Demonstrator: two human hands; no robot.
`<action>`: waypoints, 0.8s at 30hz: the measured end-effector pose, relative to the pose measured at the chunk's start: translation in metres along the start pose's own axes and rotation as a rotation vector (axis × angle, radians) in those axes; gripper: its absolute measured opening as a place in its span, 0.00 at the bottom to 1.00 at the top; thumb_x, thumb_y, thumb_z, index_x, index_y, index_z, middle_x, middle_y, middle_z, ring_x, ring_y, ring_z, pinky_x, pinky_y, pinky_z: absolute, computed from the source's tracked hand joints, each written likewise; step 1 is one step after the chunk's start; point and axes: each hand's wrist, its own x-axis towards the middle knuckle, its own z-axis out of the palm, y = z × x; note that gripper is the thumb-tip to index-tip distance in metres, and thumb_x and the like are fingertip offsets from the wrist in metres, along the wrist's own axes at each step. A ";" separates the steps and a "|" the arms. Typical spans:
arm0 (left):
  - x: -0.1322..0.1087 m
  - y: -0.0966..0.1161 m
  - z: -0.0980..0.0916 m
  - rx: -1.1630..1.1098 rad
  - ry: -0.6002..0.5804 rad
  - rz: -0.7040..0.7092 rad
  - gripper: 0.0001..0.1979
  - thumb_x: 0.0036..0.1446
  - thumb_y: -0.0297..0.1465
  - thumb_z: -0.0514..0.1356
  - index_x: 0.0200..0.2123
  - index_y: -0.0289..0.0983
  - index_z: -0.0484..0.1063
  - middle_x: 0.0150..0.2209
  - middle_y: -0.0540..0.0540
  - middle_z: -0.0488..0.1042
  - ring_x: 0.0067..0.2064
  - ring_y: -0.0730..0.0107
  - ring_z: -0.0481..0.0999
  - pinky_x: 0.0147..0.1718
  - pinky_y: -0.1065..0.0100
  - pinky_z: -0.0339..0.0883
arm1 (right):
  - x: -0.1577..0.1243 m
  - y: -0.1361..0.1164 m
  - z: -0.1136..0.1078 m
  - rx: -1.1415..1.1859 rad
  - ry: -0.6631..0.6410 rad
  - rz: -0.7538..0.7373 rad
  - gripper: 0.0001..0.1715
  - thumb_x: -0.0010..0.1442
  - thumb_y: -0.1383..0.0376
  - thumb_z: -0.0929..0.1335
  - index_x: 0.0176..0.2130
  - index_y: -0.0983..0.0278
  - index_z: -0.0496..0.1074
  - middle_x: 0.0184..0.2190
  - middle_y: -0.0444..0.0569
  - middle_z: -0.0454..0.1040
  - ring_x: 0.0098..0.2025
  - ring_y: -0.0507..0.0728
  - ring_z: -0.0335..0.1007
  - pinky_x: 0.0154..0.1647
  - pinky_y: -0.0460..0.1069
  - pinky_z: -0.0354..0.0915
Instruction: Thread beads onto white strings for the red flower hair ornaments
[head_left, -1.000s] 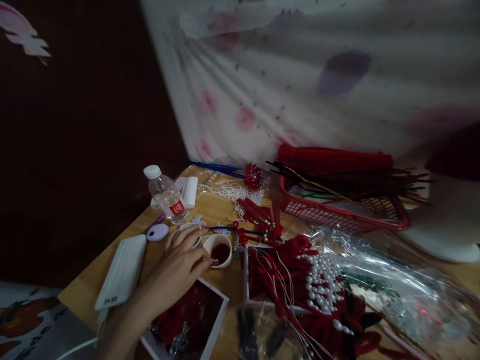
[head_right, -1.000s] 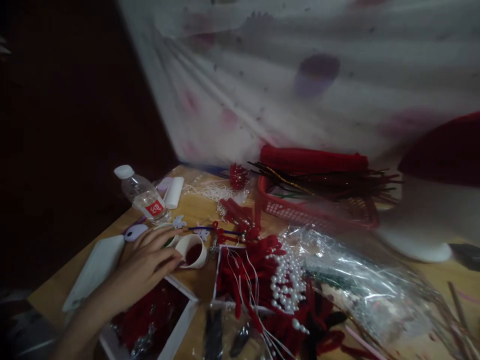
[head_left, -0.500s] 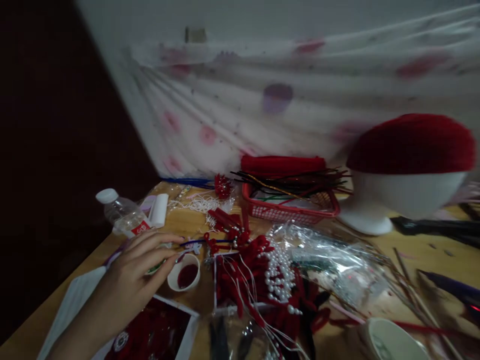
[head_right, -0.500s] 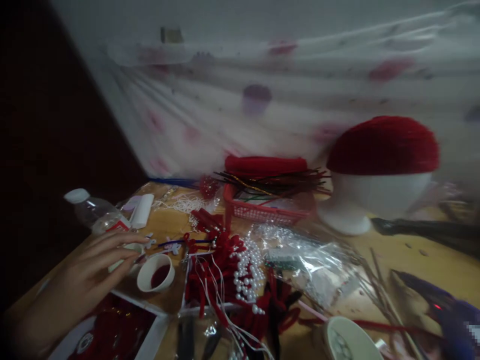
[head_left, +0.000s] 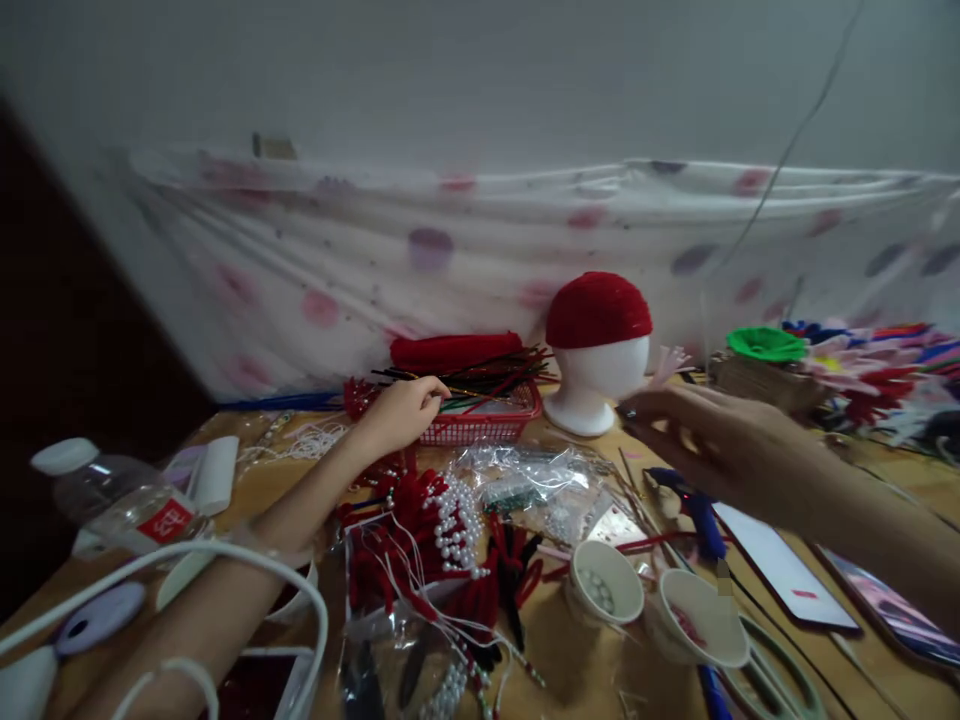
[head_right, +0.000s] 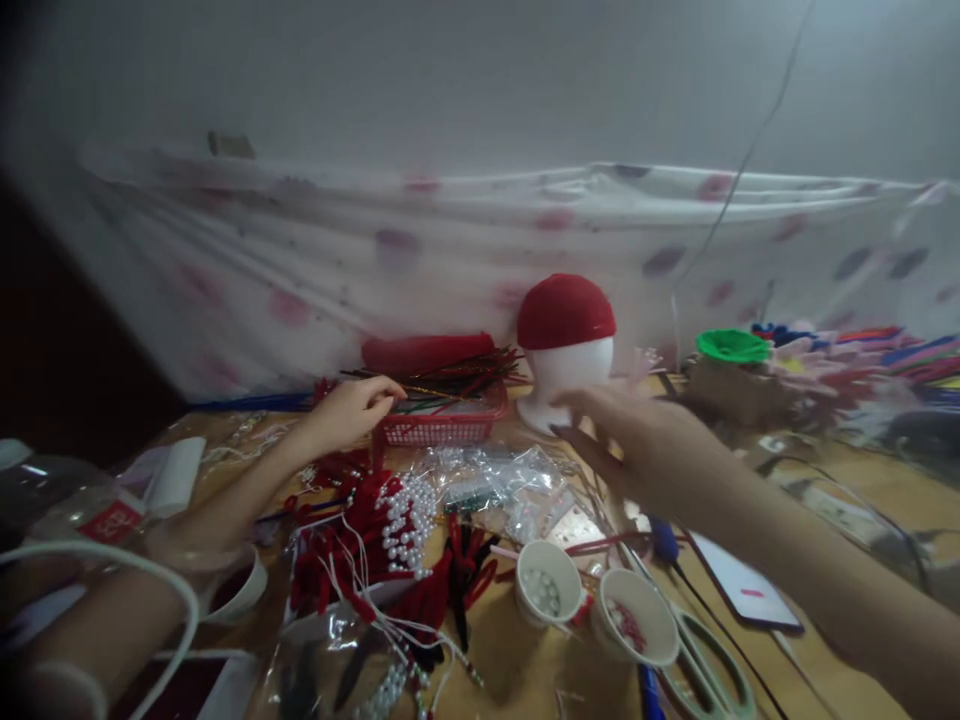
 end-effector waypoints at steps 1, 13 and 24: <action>0.011 -0.002 0.009 -0.002 -0.022 0.000 0.14 0.64 0.27 0.54 0.46 0.33 0.78 0.41 0.41 0.81 0.45 0.58 0.79 0.47 0.59 0.70 | 0.025 0.004 0.011 -0.047 -0.295 -0.013 0.10 0.67 0.60 0.67 0.40 0.60 0.78 0.32 0.50 0.80 0.28 0.56 0.73 0.30 0.51 0.68; 0.085 -0.045 0.081 -0.126 -0.417 0.023 0.18 0.65 0.38 0.61 0.54 0.36 0.71 0.54 0.41 0.73 0.50 0.56 0.76 0.47 0.52 0.74 | 0.139 0.046 0.190 0.121 -1.099 -0.005 0.16 0.68 0.59 0.68 0.53 0.63 0.72 0.54 0.51 0.73 0.49 0.61 0.74 0.49 0.58 0.73; 0.086 -0.049 0.063 -0.587 -0.123 -0.038 0.17 0.65 0.37 0.61 0.53 0.36 0.71 0.54 0.41 0.73 0.50 0.56 0.76 0.47 0.51 0.74 | 0.155 0.079 0.149 0.328 -0.771 0.128 0.18 0.67 0.59 0.69 0.53 0.65 0.72 0.52 0.52 0.74 0.48 0.61 0.75 0.46 0.58 0.74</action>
